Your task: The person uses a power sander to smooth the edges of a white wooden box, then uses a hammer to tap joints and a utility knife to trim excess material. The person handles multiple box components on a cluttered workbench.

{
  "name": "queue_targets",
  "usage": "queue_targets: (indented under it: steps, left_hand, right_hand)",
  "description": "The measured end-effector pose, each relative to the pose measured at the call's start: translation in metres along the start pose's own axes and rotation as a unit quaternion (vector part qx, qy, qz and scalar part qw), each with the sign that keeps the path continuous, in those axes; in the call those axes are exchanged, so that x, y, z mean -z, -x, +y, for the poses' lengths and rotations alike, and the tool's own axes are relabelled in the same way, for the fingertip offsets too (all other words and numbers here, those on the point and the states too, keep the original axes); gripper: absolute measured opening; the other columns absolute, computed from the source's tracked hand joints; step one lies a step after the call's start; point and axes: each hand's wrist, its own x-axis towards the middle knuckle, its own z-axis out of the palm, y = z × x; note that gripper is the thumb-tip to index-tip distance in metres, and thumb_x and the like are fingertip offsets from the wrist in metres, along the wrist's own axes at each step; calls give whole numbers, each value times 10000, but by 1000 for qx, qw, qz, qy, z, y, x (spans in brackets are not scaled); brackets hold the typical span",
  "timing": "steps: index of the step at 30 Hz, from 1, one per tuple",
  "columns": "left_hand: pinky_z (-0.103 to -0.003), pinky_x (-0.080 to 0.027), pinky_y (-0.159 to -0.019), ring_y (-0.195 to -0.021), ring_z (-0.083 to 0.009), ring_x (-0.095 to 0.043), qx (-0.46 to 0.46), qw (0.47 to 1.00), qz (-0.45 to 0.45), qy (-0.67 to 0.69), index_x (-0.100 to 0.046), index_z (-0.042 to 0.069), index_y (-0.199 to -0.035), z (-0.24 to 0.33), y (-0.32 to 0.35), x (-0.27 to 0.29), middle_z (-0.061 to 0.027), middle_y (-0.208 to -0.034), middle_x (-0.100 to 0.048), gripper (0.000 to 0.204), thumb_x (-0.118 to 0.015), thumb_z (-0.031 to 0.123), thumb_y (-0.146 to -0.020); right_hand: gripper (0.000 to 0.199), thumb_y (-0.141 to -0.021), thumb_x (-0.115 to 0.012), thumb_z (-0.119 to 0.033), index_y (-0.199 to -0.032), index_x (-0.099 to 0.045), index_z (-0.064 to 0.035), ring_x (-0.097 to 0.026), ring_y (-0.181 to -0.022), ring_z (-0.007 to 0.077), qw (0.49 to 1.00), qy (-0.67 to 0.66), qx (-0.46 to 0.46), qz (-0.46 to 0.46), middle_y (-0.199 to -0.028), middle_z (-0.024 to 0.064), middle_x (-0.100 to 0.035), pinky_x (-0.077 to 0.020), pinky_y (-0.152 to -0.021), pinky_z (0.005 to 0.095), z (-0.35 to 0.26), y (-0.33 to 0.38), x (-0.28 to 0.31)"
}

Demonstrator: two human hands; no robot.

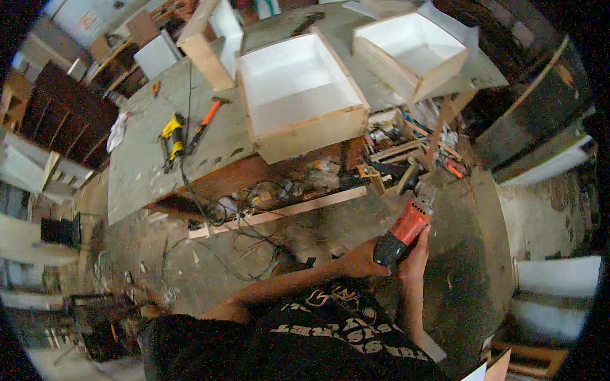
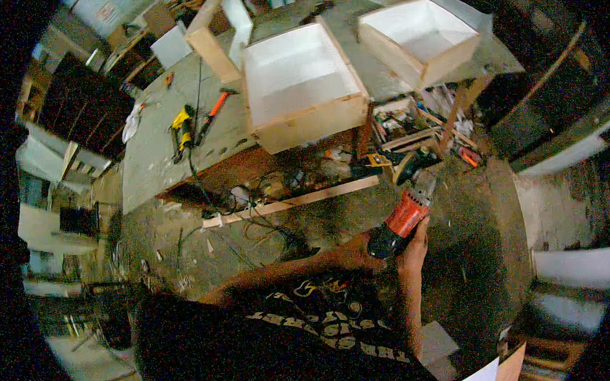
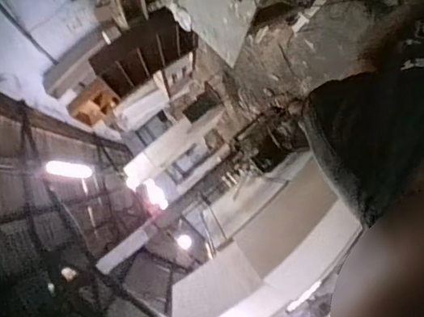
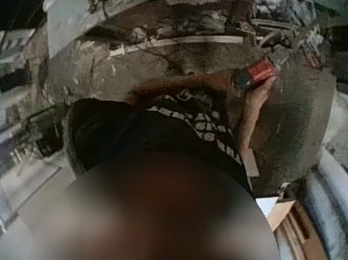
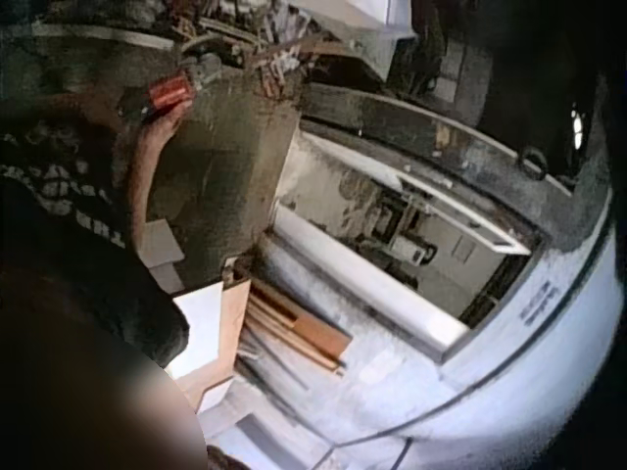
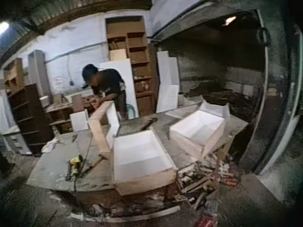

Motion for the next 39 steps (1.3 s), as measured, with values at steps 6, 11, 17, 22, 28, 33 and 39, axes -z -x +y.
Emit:
queue_targets:
  steps: [6, 11, 17, 22, 28, 33, 39]
  left_hand:
    - [-465, -459, -1063, -1210, -303, -587, -26, 965, 155, -210, -380, -35, -1472, 13, 53, 26, -190, -1312, -613, 986, -915, 288, -709]
    - [-406, -474, -1016, -1167, -244, -600, -73, 927, 366, -30, -430, 15, -1458, 32, 138, 54, -123, -1266, -628, 939, -923, 279, -704]
    - [-368, -512, -896, -1014, -189, -629, -65, 764, 634, -100, -539, 47, -1325, 42, 258, 109, -72, -1117, -669, 661, -857, 166, -757]
    - [-268, -463, -520, -606, -99, -566, -54, 631, 759, -149, -519, 64, -1243, 28, 364, 193, -22, -830, -634, 499, -808, 149, -845]
    - [-332, -461, -554, -596, -162, -560, -58, 586, 793, -158, -539, 17, -1037, -7, 480, 369, -38, -735, -608, 428, -840, 221, -809]
    - [-445, -532, -703, -737, -270, -653, 282, 553, 749, -232, -573, -29, -1123, -12, 549, 502, -139, -818, -695, 580, -850, 319, -751]
    - [-515, -540, -878, -1036, -444, -688, 287, 508, 735, -345, -543, -25, -1205, -7, 553, 568, -277, -1102, -700, 687, -797, 409, -737]
  right_hand:
    - [756, -1000, -482, -674, -1502, -472, -109, -510, -1342, 267, 982, 124, -138, -48, -1465, 75, -542, -462, -1018, 482, 81, -44, 90]
    - [697, -992, -525, -628, -1507, -473, -162, -500, -1269, 262, 938, 212, -242, -130, -1447, 61, -544, -465, -930, 490, 187, -74, 232]
    - [627, -987, -565, -558, -1508, -473, -220, -563, -1033, 245, 863, 164, -372, -301, -1371, 41, -581, -490, -752, 465, 242, -124, 367]
    - [627, -988, -572, -514, -1527, -454, -216, -560, -923, 254, 882, -17, -453, -128, -1384, 36, -583, -493, -641, 469, 276, -127, 388]
    - [654, -974, -613, -499, -1511, -464, -156, -527, -1279, 445, 788, -257, -425, -363, -1441, 85, -561, -562, -895, 602, 346, -91, 356]
    - [606, -962, -680, -381, -1498, -498, -165, -535, -1277, 394, 938, -57, -234, -250, -1423, 87, -568, -553, -895, 565, 402, -4, 278]
    - [590, -955, -692, -360, -1473, -520, -136, -572, -1175, 363, 870, 446, -197, -72, -1359, 100, -601, -558, -853, 525, 402, 94, 175]
